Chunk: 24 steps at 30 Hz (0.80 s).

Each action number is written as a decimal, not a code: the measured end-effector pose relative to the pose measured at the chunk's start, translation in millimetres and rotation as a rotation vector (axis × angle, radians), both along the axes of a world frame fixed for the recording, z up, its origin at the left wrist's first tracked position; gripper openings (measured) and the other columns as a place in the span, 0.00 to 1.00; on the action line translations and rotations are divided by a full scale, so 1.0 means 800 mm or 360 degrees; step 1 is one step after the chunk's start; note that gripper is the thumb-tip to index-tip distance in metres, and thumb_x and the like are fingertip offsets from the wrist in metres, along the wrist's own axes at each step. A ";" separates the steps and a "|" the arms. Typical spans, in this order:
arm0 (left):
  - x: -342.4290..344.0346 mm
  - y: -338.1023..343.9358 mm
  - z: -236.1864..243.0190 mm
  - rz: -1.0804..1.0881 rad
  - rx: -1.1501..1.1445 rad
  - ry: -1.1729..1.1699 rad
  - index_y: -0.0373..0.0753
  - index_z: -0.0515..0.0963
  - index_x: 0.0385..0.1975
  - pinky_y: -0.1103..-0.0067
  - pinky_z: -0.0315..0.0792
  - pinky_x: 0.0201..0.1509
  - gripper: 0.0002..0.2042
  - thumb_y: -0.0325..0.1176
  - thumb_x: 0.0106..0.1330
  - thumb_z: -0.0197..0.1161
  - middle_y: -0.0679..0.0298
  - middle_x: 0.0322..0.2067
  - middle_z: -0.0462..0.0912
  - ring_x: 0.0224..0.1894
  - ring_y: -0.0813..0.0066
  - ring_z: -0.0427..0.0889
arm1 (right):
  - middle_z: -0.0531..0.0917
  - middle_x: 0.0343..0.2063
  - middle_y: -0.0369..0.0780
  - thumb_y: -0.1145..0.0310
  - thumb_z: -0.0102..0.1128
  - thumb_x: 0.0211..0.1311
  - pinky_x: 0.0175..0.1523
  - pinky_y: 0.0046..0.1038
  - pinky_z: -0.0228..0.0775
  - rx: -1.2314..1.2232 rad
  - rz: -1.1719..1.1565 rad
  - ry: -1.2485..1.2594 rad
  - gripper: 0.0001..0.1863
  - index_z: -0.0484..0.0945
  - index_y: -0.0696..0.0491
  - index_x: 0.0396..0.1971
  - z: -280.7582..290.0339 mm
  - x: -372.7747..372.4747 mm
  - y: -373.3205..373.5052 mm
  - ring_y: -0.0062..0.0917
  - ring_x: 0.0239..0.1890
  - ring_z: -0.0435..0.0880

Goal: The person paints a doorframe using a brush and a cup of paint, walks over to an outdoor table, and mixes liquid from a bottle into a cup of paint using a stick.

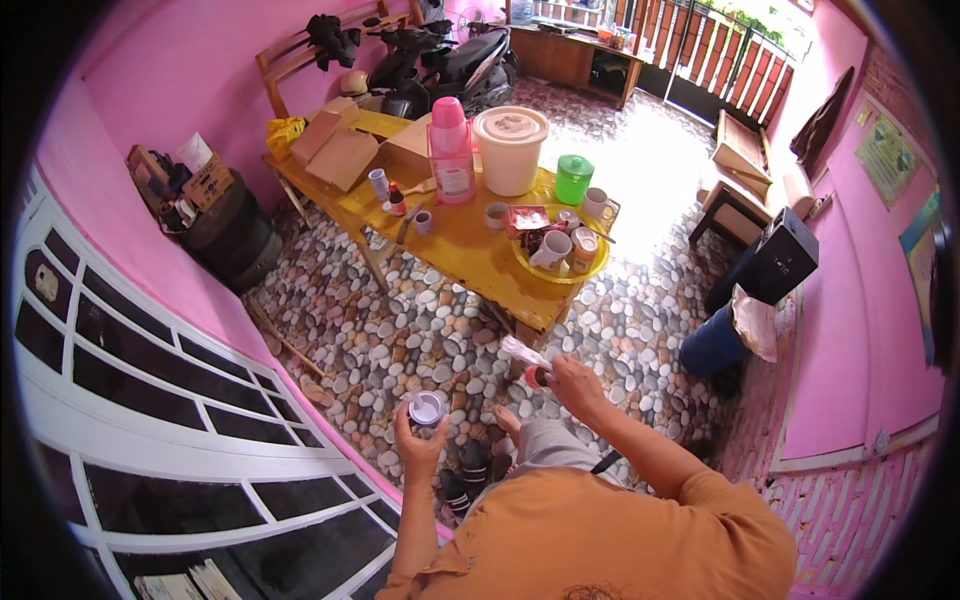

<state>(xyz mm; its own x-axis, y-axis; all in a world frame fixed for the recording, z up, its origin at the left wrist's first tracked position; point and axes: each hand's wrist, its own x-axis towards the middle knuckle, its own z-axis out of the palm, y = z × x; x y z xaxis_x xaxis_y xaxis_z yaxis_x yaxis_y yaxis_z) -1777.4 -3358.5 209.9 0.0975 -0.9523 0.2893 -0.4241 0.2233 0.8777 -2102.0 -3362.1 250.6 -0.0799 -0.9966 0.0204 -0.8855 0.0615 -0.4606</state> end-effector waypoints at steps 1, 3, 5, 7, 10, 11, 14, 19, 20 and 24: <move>0.004 -0.012 -0.007 0.0037 0.0020 0.0125 0.31 0.71 0.58 0.67 0.70 0.64 0.34 0.33 0.53 0.81 0.52 0.55 0.75 0.58 0.60 0.77 | 0.82 0.37 0.48 0.67 0.57 0.65 0.46 0.44 0.76 -0.0044 0.0078 -0.0035 0.08 0.73 0.57 0.36 -0.004 0.004 -0.025 0.45 0.43 0.84; 0.010 -0.038 -0.009 0.0098 0.0043 0.0152 0.30 0.70 0.58 0.64 0.69 0.66 0.36 0.34 0.52 0.81 0.49 0.57 0.74 0.60 0.53 0.75 | 0.82 0.36 0.48 0.67 0.60 0.65 0.45 0.44 0.76 -0.0125 0.0139 -0.0082 0.09 0.73 0.57 0.35 -0.013 0.014 -0.076 0.46 0.42 0.84; 0.027 -0.070 -0.022 0.0130 0.0042 0.0058 0.29 0.70 0.59 0.64 0.68 0.66 0.36 0.34 0.52 0.81 0.49 0.57 0.74 0.60 0.53 0.75 | 0.82 0.36 0.49 0.67 0.60 0.64 0.45 0.44 0.76 -0.0110 0.0206 -0.0096 0.09 0.73 0.58 0.35 -0.014 0.029 -0.129 0.46 0.41 0.84; 0.037 -0.101 -0.030 0.0188 0.0023 -0.0015 0.29 0.69 0.60 0.64 0.68 0.67 0.37 0.34 0.51 0.81 0.49 0.58 0.73 0.60 0.54 0.74 | 0.81 0.35 0.49 0.68 0.62 0.63 0.44 0.43 0.77 -0.0178 0.0277 -0.0142 0.09 0.73 0.58 0.34 -0.022 0.040 -0.174 0.46 0.40 0.84; 0.044 -0.151 -0.026 0.0207 0.0157 0.0095 0.29 0.70 0.59 0.65 0.67 0.67 0.36 0.35 0.52 0.81 0.49 0.57 0.74 0.61 0.55 0.74 | 0.81 0.34 0.48 0.63 0.62 0.65 0.43 0.43 0.76 -0.0219 0.0310 -0.0215 0.13 0.72 0.56 0.36 -0.042 0.051 -0.244 0.46 0.39 0.83; 0.046 -0.166 -0.025 0.0229 0.0149 -0.0034 0.32 0.67 0.63 0.69 0.68 0.66 0.37 0.33 0.55 0.80 0.55 0.57 0.73 0.60 0.63 0.74 | 0.81 0.34 0.48 0.63 0.62 0.65 0.43 0.43 0.76 -0.0238 0.0324 -0.0205 0.12 0.73 0.56 0.35 -0.046 0.055 -0.265 0.46 0.38 0.84; 0.057 -0.223 -0.021 0.0249 0.0241 -0.0032 0.32 0.68 0.62 0.69 0.69 0.65 0.36 0.34 0.55 0.80 0.55 0.56 0.74 0.59 0.63 0.74 | 0.82 0.33 0.48 0.63 0.62 0.64 0.43 0.43 0.77 -0.0104 0.0230 -0.0240 0.11 0.75 0.55 0.34 -0.047 0.066 -0.329 0.46 0.37 0.84; 0.059 -0.308 -0.007 0.0284 0.0182 -0.0148 0.32 0.71 0.59 0.64 0.69 0.65 0.36 0.37 0.53 0.81 0.50 0.57 0.75 0.60 0.54 0.75 | 0.82 0.33 0.49 0.64 0.59 0.64 0.42 0.42 0.77 -0.0174 0.0273 -0.0105 0.10 0.75 0.56 0.33 -0.034 0.071 -0.413 0.45 0.37 0.85; 0.063 -0.324 0.000 0.0280 0.0195 -0.0161 0.32 0.71 0.60 0.64 0.68 0.66 0.36 0.36 0.53 0.81 0.51 0.58 0.75 0.60 0.54 0.74 | 0.82 0.33 0.49 0.65 0.59 0.64 0.42 0.42 0.78 -0.0196 0.0282 -0.0096 0.09 0.75 0.56 0.33 -0.038 0.075 -0.431 0.45 0.38 0.85; 0.079 -0.387 -0.016 0.0223 0.0169 -0.0049 0.31 0.71 0.59 0.64 0.69 0.65 0.35 0.36 0.53 0.80 0.50 0.56 0.75 0.60 0.54 0.75 | 0.83 0.33 0.49 0.65 0.60 0.64 0.41 0.43 0.78 -0.0181 0.0240 0.0012 0.09 0.75 0.56 0.33 -0.049 0.087 -0.483 0.45 0.36 0.85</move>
